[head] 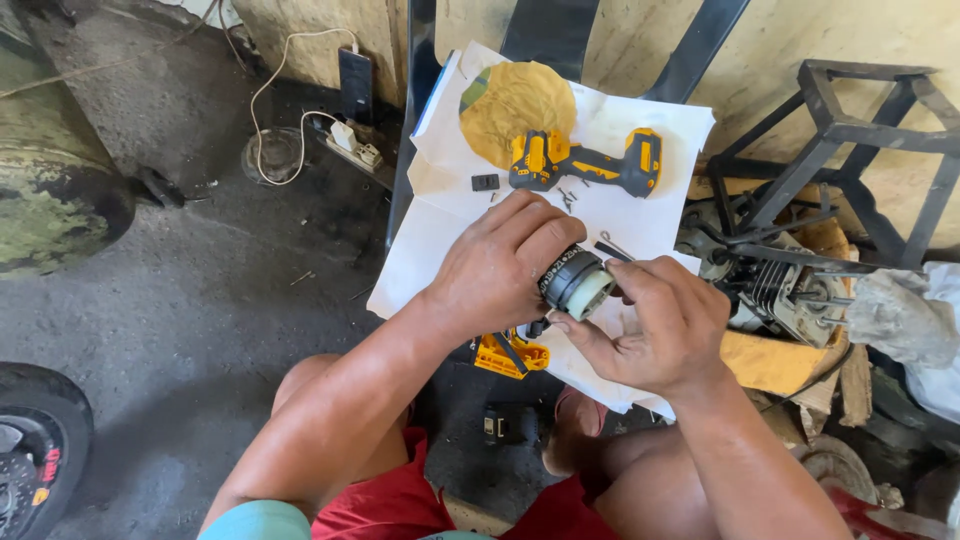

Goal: The person holds a disassembled yellow power drill and a black chuck. They align the chuck with the drill's motor housing and screw it on by hand, tightening it until it is secure.

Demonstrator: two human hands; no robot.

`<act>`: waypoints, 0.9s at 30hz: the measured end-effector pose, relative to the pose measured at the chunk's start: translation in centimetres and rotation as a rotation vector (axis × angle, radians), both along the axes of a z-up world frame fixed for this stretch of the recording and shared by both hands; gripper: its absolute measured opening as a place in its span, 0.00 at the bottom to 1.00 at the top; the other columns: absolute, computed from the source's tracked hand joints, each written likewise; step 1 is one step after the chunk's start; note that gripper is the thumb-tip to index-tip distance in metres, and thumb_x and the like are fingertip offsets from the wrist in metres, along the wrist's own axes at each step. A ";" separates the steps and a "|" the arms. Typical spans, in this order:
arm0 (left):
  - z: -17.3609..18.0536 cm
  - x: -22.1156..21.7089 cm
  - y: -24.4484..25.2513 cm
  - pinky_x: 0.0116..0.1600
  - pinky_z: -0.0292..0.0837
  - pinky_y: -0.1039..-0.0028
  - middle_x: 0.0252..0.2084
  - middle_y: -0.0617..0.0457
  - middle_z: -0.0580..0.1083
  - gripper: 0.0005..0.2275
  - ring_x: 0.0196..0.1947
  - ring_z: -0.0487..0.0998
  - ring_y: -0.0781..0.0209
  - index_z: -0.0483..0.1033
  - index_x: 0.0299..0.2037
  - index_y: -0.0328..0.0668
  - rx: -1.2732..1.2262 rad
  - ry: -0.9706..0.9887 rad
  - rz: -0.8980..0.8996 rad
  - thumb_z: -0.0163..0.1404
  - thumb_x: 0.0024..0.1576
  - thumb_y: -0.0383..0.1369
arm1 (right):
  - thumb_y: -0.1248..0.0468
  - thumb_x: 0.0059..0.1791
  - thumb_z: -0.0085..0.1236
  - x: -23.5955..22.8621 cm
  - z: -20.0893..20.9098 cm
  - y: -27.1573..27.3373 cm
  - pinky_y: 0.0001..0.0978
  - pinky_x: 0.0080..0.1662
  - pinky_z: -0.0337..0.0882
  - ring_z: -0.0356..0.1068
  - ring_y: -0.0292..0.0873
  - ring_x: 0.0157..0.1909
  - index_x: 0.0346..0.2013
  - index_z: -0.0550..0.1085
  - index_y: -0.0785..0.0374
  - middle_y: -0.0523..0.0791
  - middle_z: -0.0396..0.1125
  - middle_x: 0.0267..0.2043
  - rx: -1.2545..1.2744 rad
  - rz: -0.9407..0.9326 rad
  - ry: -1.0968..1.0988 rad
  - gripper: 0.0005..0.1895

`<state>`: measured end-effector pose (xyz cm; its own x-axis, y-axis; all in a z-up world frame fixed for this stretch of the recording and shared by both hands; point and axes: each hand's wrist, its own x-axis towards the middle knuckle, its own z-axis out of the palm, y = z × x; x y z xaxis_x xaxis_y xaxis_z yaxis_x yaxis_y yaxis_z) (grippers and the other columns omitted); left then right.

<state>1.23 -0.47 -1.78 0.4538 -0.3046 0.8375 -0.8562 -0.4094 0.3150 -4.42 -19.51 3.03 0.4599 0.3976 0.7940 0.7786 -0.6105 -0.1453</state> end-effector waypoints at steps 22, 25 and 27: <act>-2.0 -0.6 -1.4 0.49 0.79 0.59 0.35 0.45 0.70 0.34 0.41 0.76 0.42 0.73 0.47 0.35 0.127 0.041 0.136 0.67 0.25 0.33 | 0.53 0.44 0.71 0.3 0.8 0.6 0.43 0.30 0.70 0.69 0.53 0.28 0.51 0.74 0.72 0.52 0.68 0.34 0.085 0.022 0.226 0.31; -2.3 -0.9 -1.8 0.48 0.78 0.56 0.33 0.44 0.69 0.27 0.39 0.75 0.40 0.73 0.45 0.33 0.076 0.075 0.087 0.65 0.34 0.32 | 0.52 0.44 0.71 0.0 1.4 0.6 0.43 0.30 0.71 0.69 0.53 0.28 0.51 0.74 0.72 0.52 0.69 0.34 0.068 0.012 0.216 0.30; -2.9 -0.6 -2.1 0.52 0.76 0.55 0.33 0.44 0.70 0.20 0.37 0.76 0.39 0.74 0.47 0.36 0.021 0.097 0.085 0.63 0.45 0.33 | 0.49 0.44 0.72 -0.2 2.2 0.8 0.41 0.28 0.69 0.68 0.51 0.26 0.48 0.72 0.74 0.54 0.66 0.30 0.093 0.009 0.237 0.33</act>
<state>0.67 -2.60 -4.73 0.5573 -0.2781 0.7824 -0.7839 -0.4868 0.3854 -4.58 -18.72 5.20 0.6345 0.3328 0.6976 0.7212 -0.5795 -0.3795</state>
